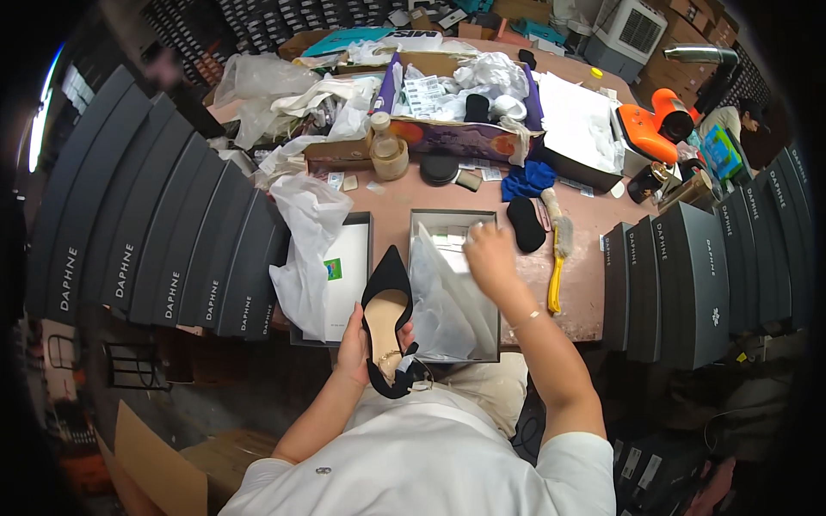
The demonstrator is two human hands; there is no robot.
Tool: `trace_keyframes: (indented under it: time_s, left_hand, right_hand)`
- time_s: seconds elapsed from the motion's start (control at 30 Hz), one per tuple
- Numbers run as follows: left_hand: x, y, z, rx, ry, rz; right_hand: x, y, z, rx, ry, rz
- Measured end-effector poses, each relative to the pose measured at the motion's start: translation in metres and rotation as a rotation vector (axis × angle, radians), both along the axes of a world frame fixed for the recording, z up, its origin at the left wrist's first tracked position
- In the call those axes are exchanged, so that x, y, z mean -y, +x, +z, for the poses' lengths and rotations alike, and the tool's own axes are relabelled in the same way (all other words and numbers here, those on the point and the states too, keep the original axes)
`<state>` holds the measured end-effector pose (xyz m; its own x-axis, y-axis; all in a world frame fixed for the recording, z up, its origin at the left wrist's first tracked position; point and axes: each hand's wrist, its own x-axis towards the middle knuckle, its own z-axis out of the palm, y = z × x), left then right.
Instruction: Pack shoes into boxes and stack them for shipment.
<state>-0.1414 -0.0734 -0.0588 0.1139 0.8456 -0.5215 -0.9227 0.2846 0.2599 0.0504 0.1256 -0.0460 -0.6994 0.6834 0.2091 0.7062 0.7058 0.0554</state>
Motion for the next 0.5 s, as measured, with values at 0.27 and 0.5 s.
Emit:
trace_keyframes:
  time_s: [0.27, 0.5]
  left_hand:
    - [-0.008, -0.002, 0.02, -0.007, 0.123, -0.069]
    - [0.004, 0.006, 0.004, -0.121, 0.055, -0.065]
  right_hand:
    - [0.099, -0.027, 0.025, -0.602, -0.201, 0.581]
    - [0.112, -0.033, 0.001, -0.41, -0.24, 0.382]
